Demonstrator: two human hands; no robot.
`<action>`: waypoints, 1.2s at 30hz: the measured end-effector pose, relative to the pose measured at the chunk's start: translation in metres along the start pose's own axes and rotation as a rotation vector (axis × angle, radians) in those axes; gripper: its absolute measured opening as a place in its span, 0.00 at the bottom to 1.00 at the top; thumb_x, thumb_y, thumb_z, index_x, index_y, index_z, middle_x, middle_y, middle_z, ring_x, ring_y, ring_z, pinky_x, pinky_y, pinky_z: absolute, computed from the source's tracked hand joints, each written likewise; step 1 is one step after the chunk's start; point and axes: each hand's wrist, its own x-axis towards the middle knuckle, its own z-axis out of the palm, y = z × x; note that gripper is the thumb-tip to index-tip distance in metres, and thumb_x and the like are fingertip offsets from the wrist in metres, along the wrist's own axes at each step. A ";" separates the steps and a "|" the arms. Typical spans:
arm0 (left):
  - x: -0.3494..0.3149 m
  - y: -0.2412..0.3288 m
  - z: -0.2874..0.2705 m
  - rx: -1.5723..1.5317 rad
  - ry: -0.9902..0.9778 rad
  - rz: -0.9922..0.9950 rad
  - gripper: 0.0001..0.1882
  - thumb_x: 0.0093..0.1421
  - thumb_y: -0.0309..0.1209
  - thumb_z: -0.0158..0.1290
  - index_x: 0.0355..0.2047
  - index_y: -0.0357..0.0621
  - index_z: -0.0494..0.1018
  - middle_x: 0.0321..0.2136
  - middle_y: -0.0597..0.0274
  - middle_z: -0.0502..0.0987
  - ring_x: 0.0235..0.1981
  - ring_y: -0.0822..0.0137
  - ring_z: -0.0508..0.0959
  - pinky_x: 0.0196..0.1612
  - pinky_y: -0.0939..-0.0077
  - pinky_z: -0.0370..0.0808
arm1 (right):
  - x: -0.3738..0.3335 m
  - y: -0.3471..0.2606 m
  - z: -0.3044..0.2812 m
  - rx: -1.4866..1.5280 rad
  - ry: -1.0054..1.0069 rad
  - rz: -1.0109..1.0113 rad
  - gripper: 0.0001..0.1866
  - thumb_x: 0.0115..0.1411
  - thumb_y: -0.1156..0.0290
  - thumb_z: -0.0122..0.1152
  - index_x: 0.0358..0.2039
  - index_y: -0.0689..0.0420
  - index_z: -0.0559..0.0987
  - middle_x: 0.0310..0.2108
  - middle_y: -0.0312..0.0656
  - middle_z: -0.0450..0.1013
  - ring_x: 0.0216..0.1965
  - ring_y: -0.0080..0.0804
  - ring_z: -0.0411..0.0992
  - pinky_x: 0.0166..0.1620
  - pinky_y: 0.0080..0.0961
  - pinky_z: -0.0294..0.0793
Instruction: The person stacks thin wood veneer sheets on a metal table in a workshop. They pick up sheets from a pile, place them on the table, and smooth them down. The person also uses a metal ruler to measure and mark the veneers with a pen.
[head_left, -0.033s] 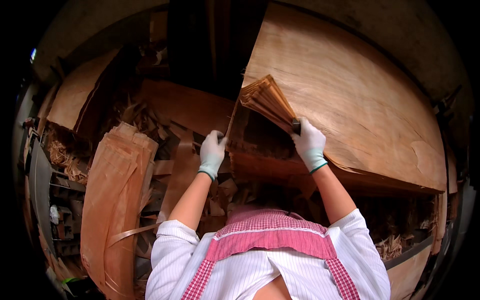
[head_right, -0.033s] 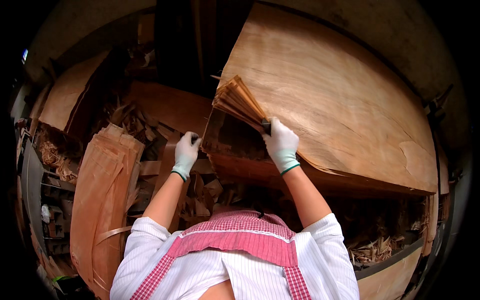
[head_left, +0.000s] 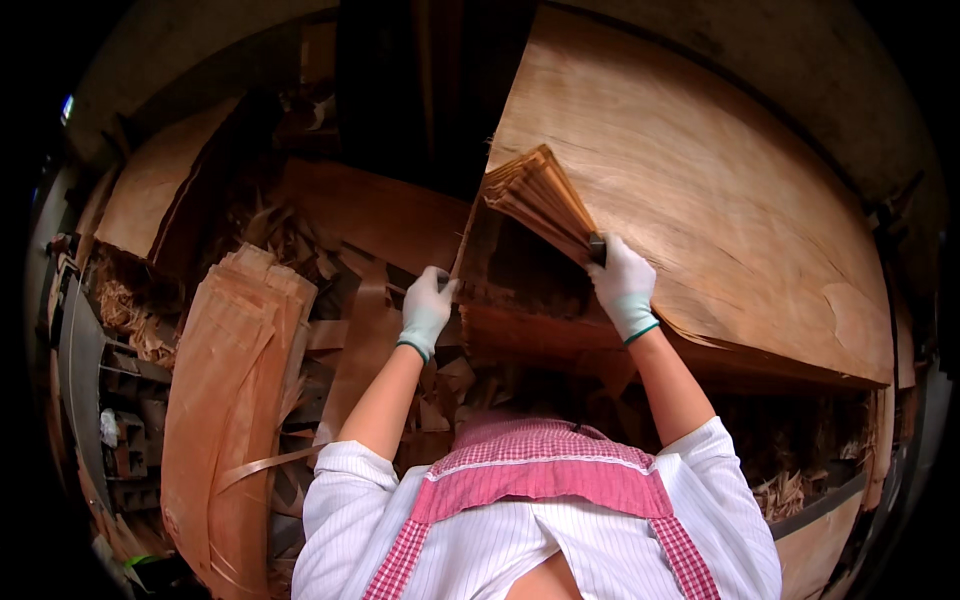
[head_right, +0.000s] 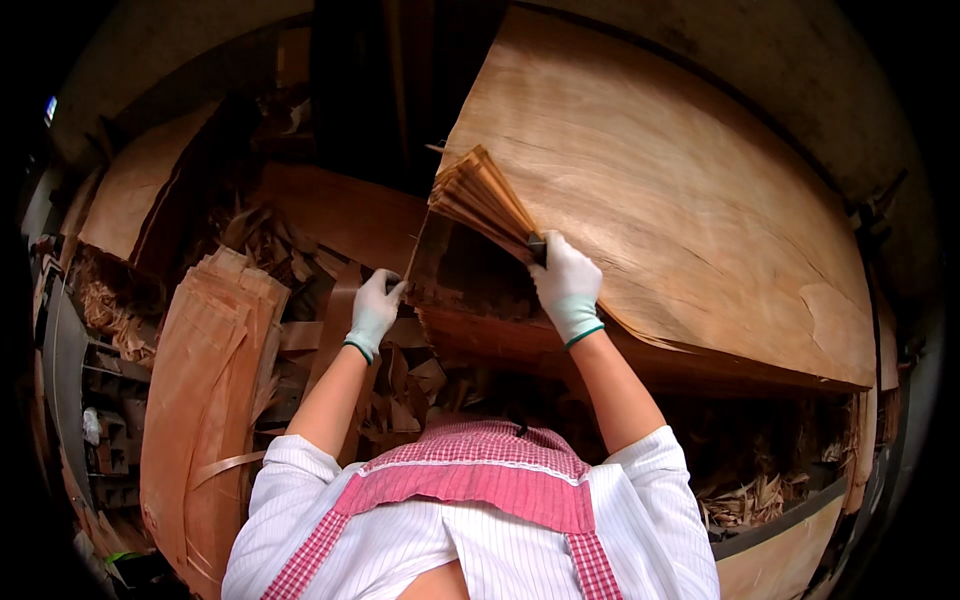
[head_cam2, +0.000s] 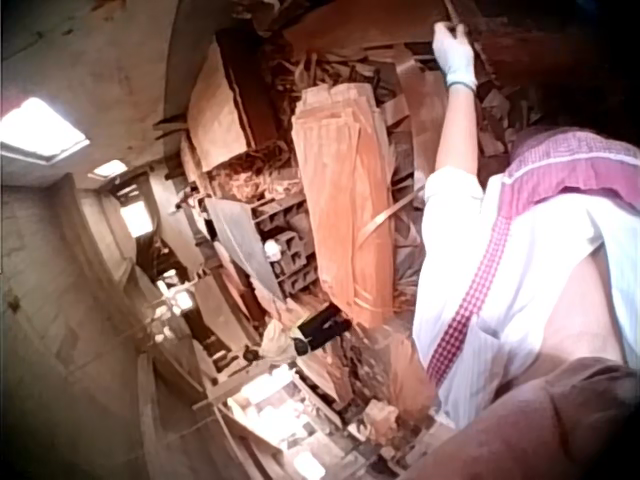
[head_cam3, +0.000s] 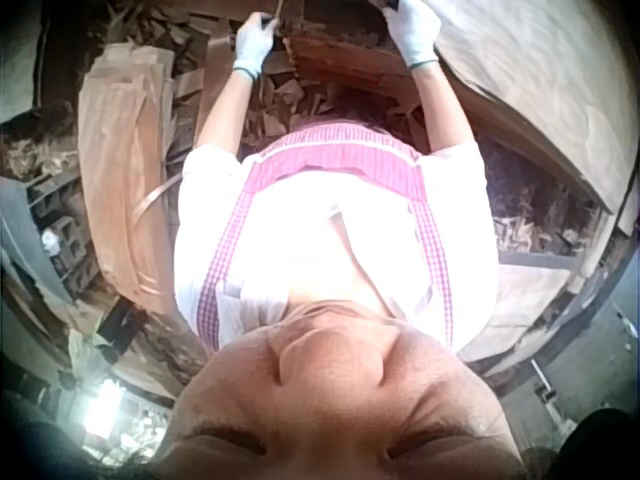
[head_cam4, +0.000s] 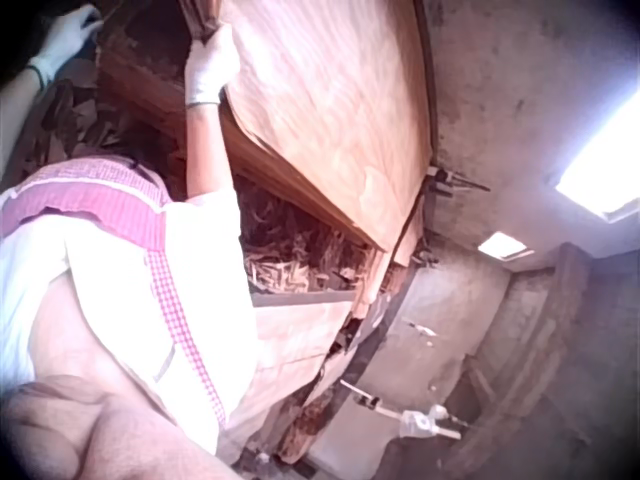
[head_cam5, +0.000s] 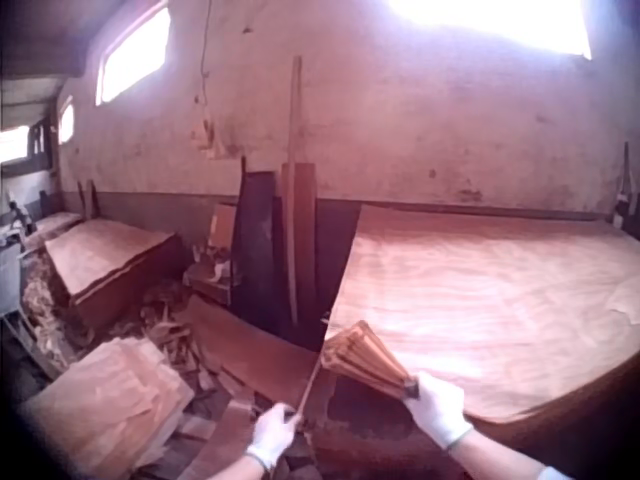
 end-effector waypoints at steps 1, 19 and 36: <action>0.000 -0.005 0.001 -0.033 -0.006 0.040 0.16 0.61 0.37 0.55 0.38 0.33 0.73 0.34 0.48 0.79 0.37 0.52 0.78 0.41 0.63 0.73 | 0.004 0.001 -0.004 -0.023 0.002 0.012 0.17 0.50 0.62 0.68 0.38 0.51 0.72 0.28 0.45 0.77 0.32 0.49 0.76 0.33 0.43 0.73; 0.029 -0.012 -0.010 -0.239 0.019 0.037 0.11 0.55 0.29 0.56 0.35 0.32 0.76 0.30 0.49 0.80 0.34 0.61 0.79 0.40 0.69 0.74 | 0.019 0.010 -0.014 0.077 0.042 0.015 0.17 0.48 0.64 0.68 0.34 0.53 0.71 0.30 0.45 0.76 0.34 0.50 0.75 0.34 0.43 0.72; 0.047 -0.018 0.013 -0.046 -0.262 -0.086 0.18 0.54 0.36 0.59 0.39 0.31 0.76 0.31 0.49 0.80 0.33 0.59 0.79 0.39 0.69 0.74 | 0.047 0.014 -0.051 0.058 0.231 -0.088 0.16 0.50 0.61 0.67 0.36 0.52 0.73 0.27 0.43 0.76 0.32 0.47 0.75 0.31 0.42 0.72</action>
